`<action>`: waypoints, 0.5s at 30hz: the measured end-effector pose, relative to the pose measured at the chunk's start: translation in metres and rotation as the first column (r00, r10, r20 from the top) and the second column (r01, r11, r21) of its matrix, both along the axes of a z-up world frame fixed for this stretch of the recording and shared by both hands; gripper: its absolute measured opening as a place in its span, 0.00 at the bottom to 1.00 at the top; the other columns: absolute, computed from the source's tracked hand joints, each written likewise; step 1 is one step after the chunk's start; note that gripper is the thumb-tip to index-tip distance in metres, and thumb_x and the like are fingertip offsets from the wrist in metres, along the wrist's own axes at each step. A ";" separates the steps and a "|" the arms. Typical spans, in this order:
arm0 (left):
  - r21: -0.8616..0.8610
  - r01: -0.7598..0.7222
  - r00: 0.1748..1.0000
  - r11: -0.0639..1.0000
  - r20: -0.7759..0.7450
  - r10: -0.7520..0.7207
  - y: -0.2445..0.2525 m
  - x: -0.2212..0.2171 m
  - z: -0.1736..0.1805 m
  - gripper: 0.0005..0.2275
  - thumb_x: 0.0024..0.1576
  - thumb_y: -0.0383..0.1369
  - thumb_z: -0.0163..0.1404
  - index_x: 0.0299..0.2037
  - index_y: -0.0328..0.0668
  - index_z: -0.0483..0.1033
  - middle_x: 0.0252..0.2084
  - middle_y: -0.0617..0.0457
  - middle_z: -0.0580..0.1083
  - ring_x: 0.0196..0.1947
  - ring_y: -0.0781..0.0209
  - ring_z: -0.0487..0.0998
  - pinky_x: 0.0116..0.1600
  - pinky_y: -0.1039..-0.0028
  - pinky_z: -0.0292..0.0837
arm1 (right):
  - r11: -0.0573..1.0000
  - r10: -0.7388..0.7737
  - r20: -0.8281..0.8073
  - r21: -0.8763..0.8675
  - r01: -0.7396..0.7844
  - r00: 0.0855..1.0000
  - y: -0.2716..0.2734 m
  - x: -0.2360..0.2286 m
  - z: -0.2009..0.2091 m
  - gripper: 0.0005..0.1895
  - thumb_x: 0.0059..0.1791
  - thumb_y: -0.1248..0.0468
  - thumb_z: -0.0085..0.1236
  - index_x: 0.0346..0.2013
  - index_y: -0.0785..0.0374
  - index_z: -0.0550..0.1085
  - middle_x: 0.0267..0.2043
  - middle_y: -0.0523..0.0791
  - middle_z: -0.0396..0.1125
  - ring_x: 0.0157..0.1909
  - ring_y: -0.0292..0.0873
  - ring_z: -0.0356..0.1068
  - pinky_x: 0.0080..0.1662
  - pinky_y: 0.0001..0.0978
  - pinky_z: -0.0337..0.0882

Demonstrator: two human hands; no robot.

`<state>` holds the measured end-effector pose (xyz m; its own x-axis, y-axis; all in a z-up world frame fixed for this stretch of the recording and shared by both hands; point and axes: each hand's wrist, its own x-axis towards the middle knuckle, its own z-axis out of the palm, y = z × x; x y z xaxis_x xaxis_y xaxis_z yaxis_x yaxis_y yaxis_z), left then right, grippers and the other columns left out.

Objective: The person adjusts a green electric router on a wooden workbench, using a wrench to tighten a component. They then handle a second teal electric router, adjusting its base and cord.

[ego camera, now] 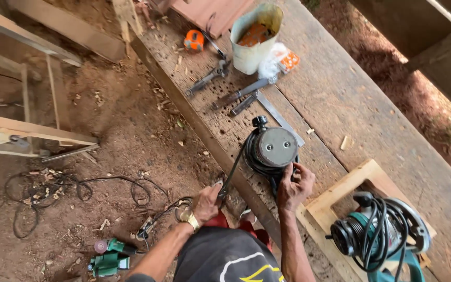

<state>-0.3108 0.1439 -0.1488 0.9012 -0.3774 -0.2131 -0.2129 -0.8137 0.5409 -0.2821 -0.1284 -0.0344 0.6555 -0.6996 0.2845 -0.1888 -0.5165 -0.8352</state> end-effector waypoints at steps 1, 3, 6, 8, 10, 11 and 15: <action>0.005 -0.010 1.000 1.000 0.010 0.010 0.000 0.000 0.015 0.16 0.58 0.31 0.56 0.57 0.50 0.71 0.33 0.52 0.75 0.33 0.57 0.79 0.35 0.67 0.75 | 1.000 0.010 0.010 0.005 -0.010 1.000 -0.004 -0.001 -0.011 0.11 0.53 0.60 0.65 0.42 0.66 0.76 0.39 0.46 0.66 0.34 0.40 0.66 0.39 0.35 0.68; -0.212 -0.063 0.840 0.975 0.516 0.166 -0.003 0.001 0.043 0.16 0.50 0.27 0.57 0.48 0.53 0.73 0.39 0.54 0.75 0.42 0.55 0.79 0.42 0.70 0.80 | 0.999 0.043 -0.040 -0.023 -0.044 0.998 -0.013 -0.004 -0.034 0.15 0.55 0.55 0.61 0.46 0.64 0.75 0.41 0.49 0.64 0.39 0.43 0.65 0.42 0.41 0.68; -0.336 -0.184 0.965 0.924 0.116 0.235 -0.027 0.001 0.105 0.12 0.54 0.27 0.57 0.49 0.49 0.77 0.45 0.46 0.74 0.34 0.54 0.80 0.32 0.67 0.81 | 0.984 0.109 -0.102 -0.129 -0.122 0.989 -0.024 -0.025 -0.065 0.21 0.56 0.48 0.57 0.55 0.60 0.71 0.46 0.51 0.62 0.51 0.47 0.63 0.52 0.47 0.68; -0.425 -0.171 0.961 0.889 0.125 0.245 -0.054 -0.004 0.140 0.14 0.55 0.27 0.56 0.51 0.45 0.75 0.44 0.44 0.74 0.38 0.46 0.80 0.37 0.62 0.79 | 0.937 0.307 -0.098 -0.141 -0.319 0.946 -0.017 -0.032 -0.021 0.32 0.49 0.47 0.62 0.61 0.61 0.67 0.53 0.55 0.59 0.57 0.54 0.60 0.57 0.52 0.65; -0.522 -0.160 0.958 0.838 0.122 0.258 -0.081 -0.013 0.146 0.16 0.55 0.26 0.56 0.54 0.42 0.72 0.44 0.42 0.74 0.41 0.39 0.79 0.42 0.57 0.77 | 0.852 0.490 -0.106 -0.153 -0.501 0.865 -0.022 -0.042 0.006 0.44 0.42 0.46 0.66 0.67 0.63 0.64 0.61 0.59 0.56 0.63 0.62 0.57 0.62 0.56 0.62; -0.421 -0.159 0.977 0.893 0.063 0.204 -0.093 -0.019 0.137 0.17 0.54 0.27 0.57 0.54 0.43 0.72 0.43 0.41 0.73 0.41 0.36 0.78 0.43 0.54 0.75 | 0.794 0.586 -0.135 -0.097 -0.600 0.799 -0.028 -0.049 0.012 0.46 0.39 0.49 0.67 0.68 0.62 0.62 0.64 0.60 0.53 0.66 0.64 0.56 0.64 0.56 0.61; -0.232 -0.105 0.989 0.967 -0.128 0.076 -0.131 -0.013 0.131 0.26 0.49 0.25 0.55 0.60 0.38 0.64 0.48 0.34 0.70 0.40 0.31 0.77 0.43 0.50 0.74 | 0.604 0.771 -0.263 0.013 -0.797 0.580 -0.046 -0.051 0.031 0.47 0.34 0.58 0.64 0.70 0.53 0.65 0.71 0.61 0.50 0.73 0.68 0.52 0.70 0.55 0.58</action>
<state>-0.3240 0.0131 -0.0175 0.9079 -0.3480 -0.2338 -0.0678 -0.6721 0.7373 -0.3332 -0.1749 -0.0038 0.9857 0.1407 0.0925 0.1609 -0.6261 -0.7629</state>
